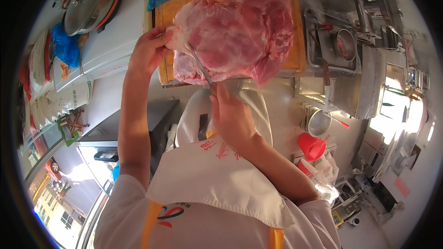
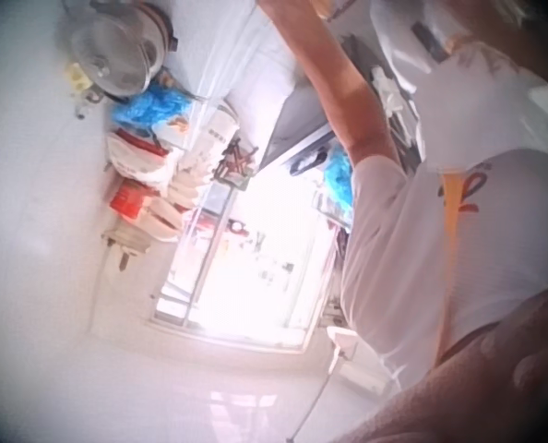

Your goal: The person trims the skin and fat from a large piece of meat on a wooden cutting board by hand using a knife.

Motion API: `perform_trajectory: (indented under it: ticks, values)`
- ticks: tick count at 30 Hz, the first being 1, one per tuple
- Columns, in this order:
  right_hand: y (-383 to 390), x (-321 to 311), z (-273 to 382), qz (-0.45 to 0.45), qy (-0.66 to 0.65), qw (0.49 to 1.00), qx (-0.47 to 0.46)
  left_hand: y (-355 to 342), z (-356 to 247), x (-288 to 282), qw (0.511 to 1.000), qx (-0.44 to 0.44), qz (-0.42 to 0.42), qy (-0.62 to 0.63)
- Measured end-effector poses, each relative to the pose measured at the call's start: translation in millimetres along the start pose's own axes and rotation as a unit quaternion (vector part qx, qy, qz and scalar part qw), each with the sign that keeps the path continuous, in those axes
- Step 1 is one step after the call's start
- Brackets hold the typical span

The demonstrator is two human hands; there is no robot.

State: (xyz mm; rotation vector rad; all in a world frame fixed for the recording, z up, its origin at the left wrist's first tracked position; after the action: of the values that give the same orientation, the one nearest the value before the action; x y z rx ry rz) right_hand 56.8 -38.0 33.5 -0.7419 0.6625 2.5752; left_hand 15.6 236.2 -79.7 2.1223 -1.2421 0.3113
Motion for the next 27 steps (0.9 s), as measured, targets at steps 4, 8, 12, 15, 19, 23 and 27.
perform_trajectory:
  ticks: [4, 8, 12, 15, 19, 23, 27]
  values:
    - [7, 22, -18, 0.081, 0.038, 0.994, 0.059, -3, 2, -7, 1.000, -0.013, 0.001, 0.007]
    - [6, 8, 1, 0.035, 0.024, 0.999, 0.014, -4, -4, -3, 1.000, -0.006, 0.014, 0.001]
    - [-4, 17, -2, 0.046, 0.051, 0.996, 0.059, -9, -4, -8, 0.999, -0.020, 0.031, -0.012]
    - [1, 17, -9, 0.071, 0.064, 0.992, 0.081, -11, -4, -5, 0.999, -0.030, 0.028, -0.013]
    - [-3, -1, 1, 0.050, 0.049, 0.997, 0.021, -12, -8, 5, 0.999, -0.030, 0.037, 0.005]
    - [-19, 3, -13, 0.125, 0.058, 0.984, 0.114, -10, -10, 5, 0.998, -0.046, 0.010, -0.032]
    - [-17, -14, -24, 0.122, 0.009, 0.990, 0.072, -7, -20, 6, 0.998, -0.048, -0.005, -0.048]
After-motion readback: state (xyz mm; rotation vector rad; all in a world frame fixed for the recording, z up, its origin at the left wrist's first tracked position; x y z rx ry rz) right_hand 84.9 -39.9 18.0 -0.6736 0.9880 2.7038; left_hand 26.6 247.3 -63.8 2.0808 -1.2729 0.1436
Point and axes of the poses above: each hand's wrist, its own y-axis away from the middle knuckle, its own x-axis out of the palm, z = x × y, the point moved 9 cm from there along -y, towards the middle knuckle, and after that the axes turned 11 degrees about z, right-handed, at the moved point
